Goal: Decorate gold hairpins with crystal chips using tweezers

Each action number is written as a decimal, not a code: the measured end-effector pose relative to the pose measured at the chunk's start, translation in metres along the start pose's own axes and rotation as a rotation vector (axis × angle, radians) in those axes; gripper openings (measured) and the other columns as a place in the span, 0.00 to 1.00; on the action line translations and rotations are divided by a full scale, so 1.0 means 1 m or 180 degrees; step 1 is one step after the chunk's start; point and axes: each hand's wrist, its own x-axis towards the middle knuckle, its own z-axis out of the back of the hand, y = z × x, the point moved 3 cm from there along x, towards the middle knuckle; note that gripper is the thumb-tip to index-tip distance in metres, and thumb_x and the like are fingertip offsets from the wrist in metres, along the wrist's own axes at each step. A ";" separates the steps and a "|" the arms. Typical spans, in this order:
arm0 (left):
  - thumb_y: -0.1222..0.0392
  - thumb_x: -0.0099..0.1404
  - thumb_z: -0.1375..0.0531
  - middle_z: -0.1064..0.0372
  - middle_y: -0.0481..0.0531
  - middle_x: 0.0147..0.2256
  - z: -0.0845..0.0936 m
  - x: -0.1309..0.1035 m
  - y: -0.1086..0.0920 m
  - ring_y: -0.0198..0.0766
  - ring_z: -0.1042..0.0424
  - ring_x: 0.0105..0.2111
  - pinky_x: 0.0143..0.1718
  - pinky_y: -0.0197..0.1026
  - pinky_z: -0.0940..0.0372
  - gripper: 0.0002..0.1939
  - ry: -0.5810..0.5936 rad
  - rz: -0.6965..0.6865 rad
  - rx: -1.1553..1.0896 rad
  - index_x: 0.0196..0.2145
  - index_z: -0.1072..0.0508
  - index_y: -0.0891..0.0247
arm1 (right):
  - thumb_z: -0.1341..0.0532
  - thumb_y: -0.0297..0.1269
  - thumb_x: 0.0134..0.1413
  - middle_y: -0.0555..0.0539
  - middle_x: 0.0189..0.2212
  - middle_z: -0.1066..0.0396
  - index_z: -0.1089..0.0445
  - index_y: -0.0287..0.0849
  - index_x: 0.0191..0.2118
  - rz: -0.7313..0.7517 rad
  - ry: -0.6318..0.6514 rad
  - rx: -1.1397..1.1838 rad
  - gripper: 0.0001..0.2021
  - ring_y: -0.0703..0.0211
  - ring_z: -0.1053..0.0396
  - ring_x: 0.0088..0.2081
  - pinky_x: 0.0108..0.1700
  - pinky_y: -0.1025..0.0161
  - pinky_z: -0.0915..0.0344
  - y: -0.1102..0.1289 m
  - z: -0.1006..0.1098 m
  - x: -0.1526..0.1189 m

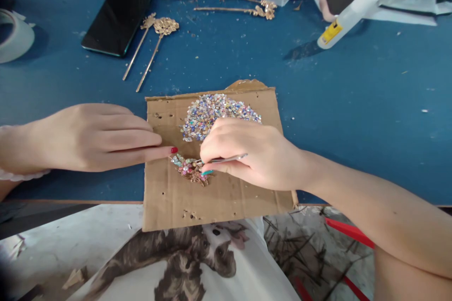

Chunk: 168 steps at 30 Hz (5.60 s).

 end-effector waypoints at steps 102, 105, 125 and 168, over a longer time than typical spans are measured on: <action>0.69 0.73 0.52 0.27 0.45 0.37 0.002 0.001 0.000 0.34 0.26 0.35 0.28 0.40 0.33 0.16 -0.0014 0.0030 -0.0001 0.53 0.30 0.64 | 0.37 0.30 0.61 0.51 0.32 0.24 0.29 0.48 0.36 -0.0310 -0.0202 -0.1086 0.04 0.58 0.24 0.36 0.38 0.59 0.30 -0.024 0.042 -0.010; 0.69 0.74 0.52 0.27 0.44 0.37 0.003 0.001 0.000 0.33 0.26 0.35 0.28 0.39 0.33 0.16 -0.0017 0.0040 0.0025 0.52 0.30 0.63 | 0.37 0.32 0.62 0.51 0.32 0.24 0.29 0.47 0.37 -0.0379 -0.0183 -0.1190 0.03 0.60 0.25 0.34 0.36 0.60 0.31 -0.025 0.048 -0.012; 0.70 0.73 0.52 0.27 0.44 0.38 0.004 0.001 0.001 0.31 0.27 0.37 0.32 0.38 0.32 0.16 -0.0010 0.0059 0.0029 0.53 0.30 0.63 | 0.37 0.33 0.63 0.52 0.32 0.24 0.28 0.49 0.36 -0.0360 -0.0167 -0.1055 0.04 0.57 0.24 0.37 0.40 0.58 0.30 -0.025 0.042 -0.010; 0.71 0.72 0.52 0.25 0.46 0.37 0.004 0.003 0.001 0.36 0.26 0.35 0.28 0.42 0.33 0.16 -0.0012 0.0026 -0.0061 0.53 0.30 0.66 | 0.37 0.32 0.62 0.52 0.33 0.23 0.28 0.50 0.37 -0.0313 -0.0298 -0.1112 0.04 0.57 0.24 0.37 0.40 0.58 0.30 -0.027 0.042 -0.011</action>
